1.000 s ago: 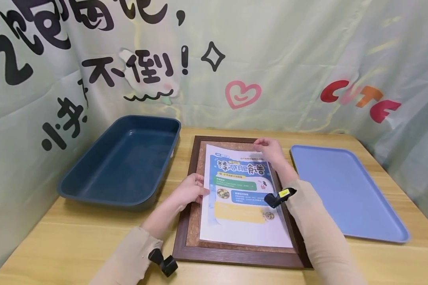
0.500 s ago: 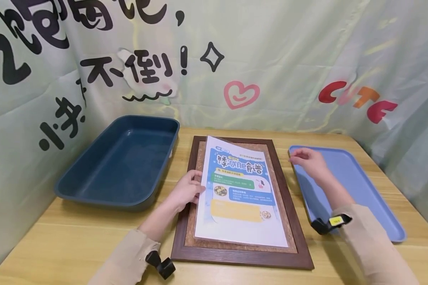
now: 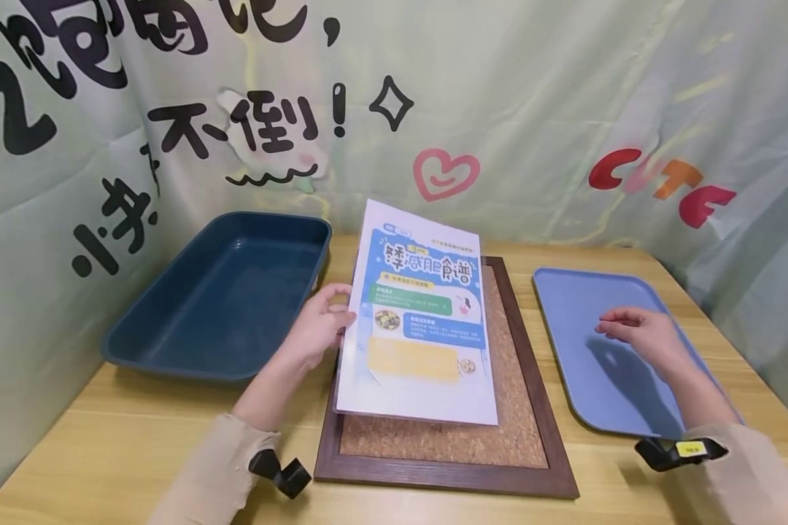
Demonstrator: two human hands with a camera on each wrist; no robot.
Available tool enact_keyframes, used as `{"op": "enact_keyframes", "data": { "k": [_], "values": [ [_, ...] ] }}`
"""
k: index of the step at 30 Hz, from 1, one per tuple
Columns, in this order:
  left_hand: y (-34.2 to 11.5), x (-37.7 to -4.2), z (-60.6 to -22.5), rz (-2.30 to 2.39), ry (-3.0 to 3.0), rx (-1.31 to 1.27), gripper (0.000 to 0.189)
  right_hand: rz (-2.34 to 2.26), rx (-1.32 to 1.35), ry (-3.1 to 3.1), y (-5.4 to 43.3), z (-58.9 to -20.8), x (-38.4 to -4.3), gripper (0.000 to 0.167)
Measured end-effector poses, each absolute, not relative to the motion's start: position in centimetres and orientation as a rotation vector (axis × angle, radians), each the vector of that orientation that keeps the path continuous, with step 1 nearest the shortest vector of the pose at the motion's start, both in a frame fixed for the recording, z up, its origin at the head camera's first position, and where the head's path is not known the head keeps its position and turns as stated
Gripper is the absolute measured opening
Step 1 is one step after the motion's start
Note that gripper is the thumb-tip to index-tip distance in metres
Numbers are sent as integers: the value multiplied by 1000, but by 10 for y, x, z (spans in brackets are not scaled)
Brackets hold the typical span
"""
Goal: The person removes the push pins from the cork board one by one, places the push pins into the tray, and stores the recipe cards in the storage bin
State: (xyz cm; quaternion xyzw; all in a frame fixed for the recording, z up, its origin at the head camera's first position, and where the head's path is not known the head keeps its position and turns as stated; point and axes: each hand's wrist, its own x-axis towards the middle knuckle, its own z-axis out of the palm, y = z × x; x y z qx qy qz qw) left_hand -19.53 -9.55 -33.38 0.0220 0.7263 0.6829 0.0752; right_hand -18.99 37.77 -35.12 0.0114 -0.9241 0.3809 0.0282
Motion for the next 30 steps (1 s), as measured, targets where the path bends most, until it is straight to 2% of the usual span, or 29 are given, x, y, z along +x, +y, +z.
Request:
{"op": "enact_keyframes", "data": {
  "k": [8, 18, 25, 30],
  "values": [
    [-122, -198, -304, 2204, 2141, 56, 35, 1136, -79, -2879, 404, -357, -185, 37],
    [-173, -191, -266, 2434, 2064, 56, 27, 952, -144, -2936, 413, -367, -191, 37],
    [-216, -195, -257, 2474, 2064, 54, 28, 942, -167, -2954, 414, -374, -194, 35],
    [-247, -202, -259, 2321, 2269, -97, 36, 951, -155, -2954, 414, -375, -196, 34]
  ]
}}
